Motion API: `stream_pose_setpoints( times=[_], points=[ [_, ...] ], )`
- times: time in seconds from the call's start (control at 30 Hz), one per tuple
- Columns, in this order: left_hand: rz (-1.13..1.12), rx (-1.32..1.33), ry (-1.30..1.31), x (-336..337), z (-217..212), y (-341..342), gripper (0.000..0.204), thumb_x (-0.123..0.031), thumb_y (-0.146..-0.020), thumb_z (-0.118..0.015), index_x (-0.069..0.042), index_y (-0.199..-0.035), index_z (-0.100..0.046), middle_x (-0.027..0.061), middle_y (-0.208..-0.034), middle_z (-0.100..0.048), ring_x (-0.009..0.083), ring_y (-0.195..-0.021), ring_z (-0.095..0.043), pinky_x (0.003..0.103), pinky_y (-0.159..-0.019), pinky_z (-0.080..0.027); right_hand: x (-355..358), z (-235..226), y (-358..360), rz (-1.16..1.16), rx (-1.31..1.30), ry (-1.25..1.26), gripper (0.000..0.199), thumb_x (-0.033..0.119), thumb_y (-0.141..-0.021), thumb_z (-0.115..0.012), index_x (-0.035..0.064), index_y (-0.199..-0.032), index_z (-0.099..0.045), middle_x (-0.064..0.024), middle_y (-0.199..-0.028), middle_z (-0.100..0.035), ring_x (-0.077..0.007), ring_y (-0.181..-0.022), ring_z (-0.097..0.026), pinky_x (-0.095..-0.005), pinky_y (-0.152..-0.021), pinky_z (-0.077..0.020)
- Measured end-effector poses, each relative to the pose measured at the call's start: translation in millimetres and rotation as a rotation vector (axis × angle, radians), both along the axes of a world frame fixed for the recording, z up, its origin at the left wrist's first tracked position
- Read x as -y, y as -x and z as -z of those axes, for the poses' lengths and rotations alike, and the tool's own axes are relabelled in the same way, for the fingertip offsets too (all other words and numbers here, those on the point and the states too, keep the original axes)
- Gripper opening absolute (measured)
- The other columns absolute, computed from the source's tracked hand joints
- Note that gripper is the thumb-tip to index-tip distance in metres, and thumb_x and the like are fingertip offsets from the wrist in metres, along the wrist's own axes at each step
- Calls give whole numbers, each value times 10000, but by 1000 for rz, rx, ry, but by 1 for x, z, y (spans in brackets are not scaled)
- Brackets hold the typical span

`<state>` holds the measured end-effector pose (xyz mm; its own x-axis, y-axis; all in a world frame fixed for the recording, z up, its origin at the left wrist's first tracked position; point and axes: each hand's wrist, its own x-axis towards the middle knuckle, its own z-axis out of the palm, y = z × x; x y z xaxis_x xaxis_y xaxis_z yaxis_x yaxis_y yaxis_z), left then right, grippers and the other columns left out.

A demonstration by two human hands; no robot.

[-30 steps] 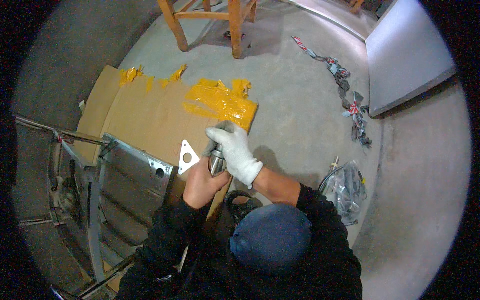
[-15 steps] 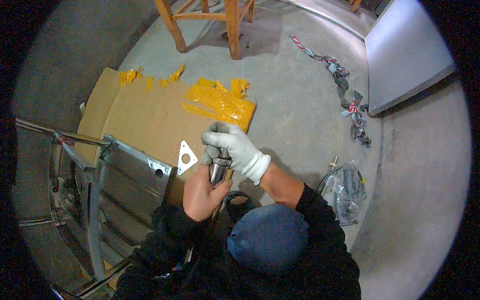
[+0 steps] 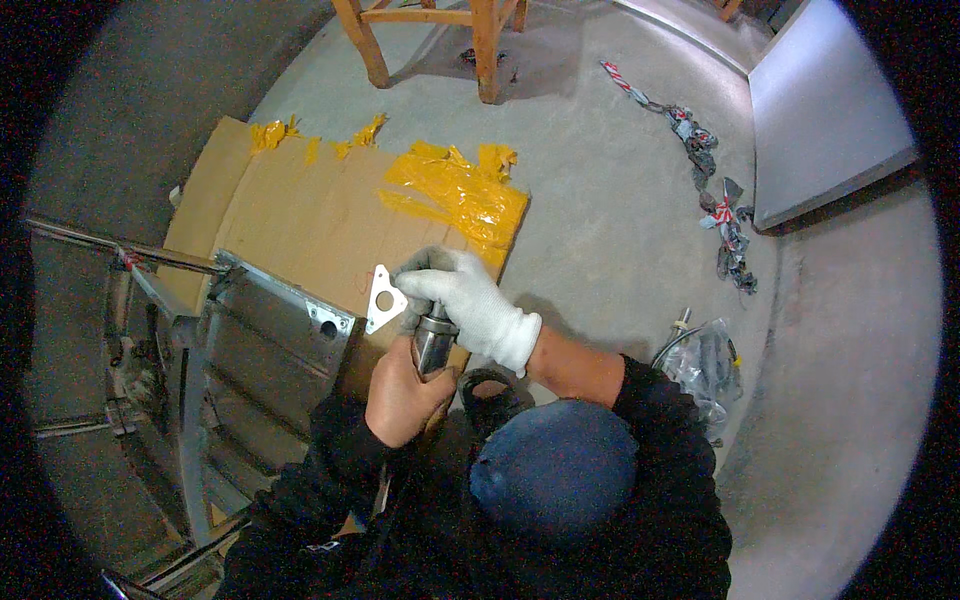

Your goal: The person assembles a stainless steel frame by inserting a metal pole into a bracket and tightening it with a wrench. They work on the floor, securing the pole to the frame structure.

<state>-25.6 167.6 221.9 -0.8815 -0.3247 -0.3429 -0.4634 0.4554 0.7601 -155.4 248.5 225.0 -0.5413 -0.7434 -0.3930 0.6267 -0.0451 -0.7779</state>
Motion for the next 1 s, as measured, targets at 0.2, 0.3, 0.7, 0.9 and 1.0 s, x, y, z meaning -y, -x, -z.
stream_pose_setpoints(
  times=[0.2, 0.3, 0.7, 0.9, 1.0],
  points=[
    [20, -114, 19, 1, 13, -5, 360, -162, -684, -710, 55, -888, -507, 146, -679, -576, 231, -574, -568, 360, -563, -471, 3, 0, 5, -48, 22, 1, 213, 142, -801, -598, -10, -943, -554, -43, -669, -541, -142, -580, -576, -277, -555, -488],
    [10, -107, -163, 10, 21, 2, 348, -146, -699, -714, 39, -912, -510, 101, -680, -566, 177, -570, -555, 326, -536, -467, 7, 5, 0, 129, -60, -18, 193, 135, -796, -602, -7, -917, -551, -50, -678, -542, -146, -574, -575, -288, -549, -501],
    [-11, -137, -176, 7, 18, 18, 342, -177, -690, -687, 19, -907, -511, 124, -728, -568, 222, -660, -583, 363, -619, -469, 4, -2, 12, 203, -12, 46, 189, 118, -798, -593, -18, -916, -536, -75, -690, -559, -158, -544, -577, -295, -505, -505],
    [104, -25, -632, 19, 16, 22, 322, -126, -730, -652, 29, -954, -479, 96, -693, -549, 182, -591, -575, 322, -555, -469, 2, -2, 8, 289, -162, 9, 193, 117, -795, -591, -19, -918, -533, -74, -691, -554, -155, -528, -570, -310, -478, -508],
    [169, 53, -971, 25, 3, 24, 310, -109, -739, -649, 29, -957, -477, 66, -696, -540, 136, -575, -554, 286, -540, -461, -1, -10, 14, 247, -148, 108, 198, 126, -798, -591, -21, -917, -535, -71, -694, -553, -150, -524, -564, -312, -465, -507]
  ],
)
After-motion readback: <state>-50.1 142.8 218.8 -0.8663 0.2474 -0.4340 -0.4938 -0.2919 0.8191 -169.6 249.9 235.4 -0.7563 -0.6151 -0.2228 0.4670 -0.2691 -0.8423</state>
